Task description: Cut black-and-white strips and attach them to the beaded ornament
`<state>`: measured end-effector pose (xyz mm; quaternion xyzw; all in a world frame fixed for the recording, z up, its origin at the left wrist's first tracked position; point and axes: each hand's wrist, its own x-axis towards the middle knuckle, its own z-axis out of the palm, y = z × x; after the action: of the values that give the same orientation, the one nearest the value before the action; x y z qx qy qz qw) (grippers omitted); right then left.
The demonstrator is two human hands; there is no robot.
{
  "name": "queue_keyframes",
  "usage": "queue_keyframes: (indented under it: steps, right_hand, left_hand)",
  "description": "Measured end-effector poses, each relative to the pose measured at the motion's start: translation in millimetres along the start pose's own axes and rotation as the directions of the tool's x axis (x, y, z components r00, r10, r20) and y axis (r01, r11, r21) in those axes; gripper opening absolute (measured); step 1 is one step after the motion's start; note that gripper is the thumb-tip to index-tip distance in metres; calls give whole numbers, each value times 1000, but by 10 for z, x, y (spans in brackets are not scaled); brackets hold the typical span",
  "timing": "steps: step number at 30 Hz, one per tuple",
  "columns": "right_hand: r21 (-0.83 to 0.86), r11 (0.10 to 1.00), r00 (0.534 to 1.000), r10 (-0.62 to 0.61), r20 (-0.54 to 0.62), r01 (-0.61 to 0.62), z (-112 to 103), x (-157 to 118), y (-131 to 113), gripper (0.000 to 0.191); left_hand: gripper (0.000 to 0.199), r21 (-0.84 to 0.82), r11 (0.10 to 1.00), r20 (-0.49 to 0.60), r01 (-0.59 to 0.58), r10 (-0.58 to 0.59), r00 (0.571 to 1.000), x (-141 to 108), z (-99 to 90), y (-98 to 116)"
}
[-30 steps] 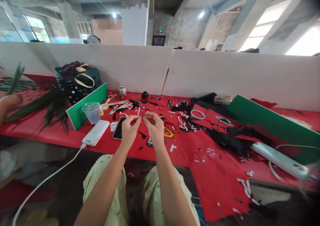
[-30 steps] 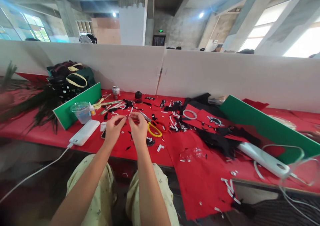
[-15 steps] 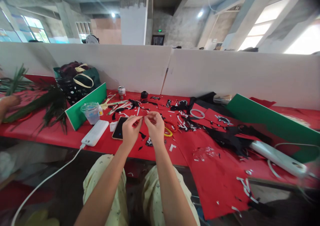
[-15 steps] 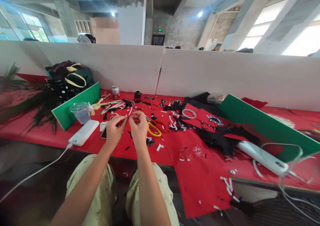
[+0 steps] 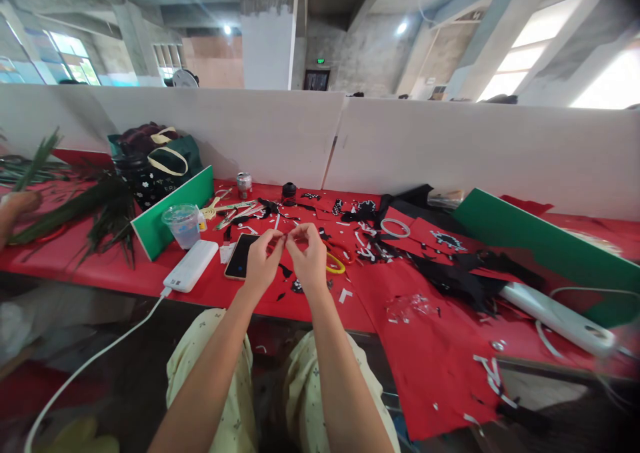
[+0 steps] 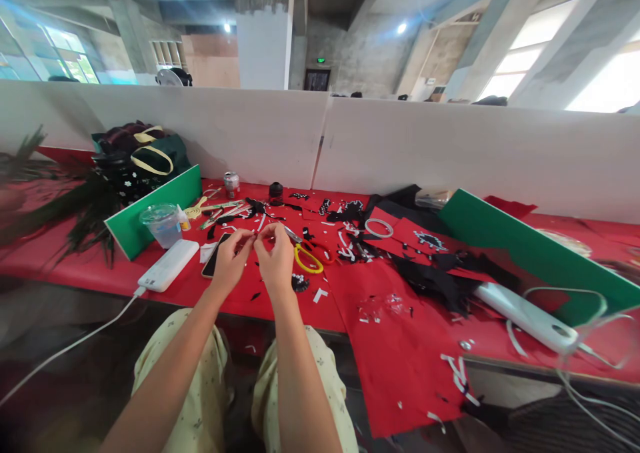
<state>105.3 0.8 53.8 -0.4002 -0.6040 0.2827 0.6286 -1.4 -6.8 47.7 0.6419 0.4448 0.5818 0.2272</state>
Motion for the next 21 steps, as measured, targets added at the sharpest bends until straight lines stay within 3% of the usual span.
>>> queue_keyframes:
  steps: [5,11,13,17,21]
  right_hand:
    - [219,973,998,65,24,-69,24,14,-6,11]
    - [532,815,973,175,148,-228,26,38,-34,22]
    - [543,798,965,205,165,-262,21,44,-27,23]
    - [465,855,973,215,86,-230,36,51,34,22]
    - [439,877,980,194,53,-197,60,50,83,20]
  left_hand:
    - [19,-275,952,78,134,-117,990,39,-17,-4]
    - [22,-549,775,199,312,-242,950,50,2,-1]
    - [21,-549,773,194,318,-252,948,49,6,9]
    - [20,-438,854,86,282,-272,958,53,1,-1]
    - [23,-435,841,80,322,-320,944,64,-11,-38]
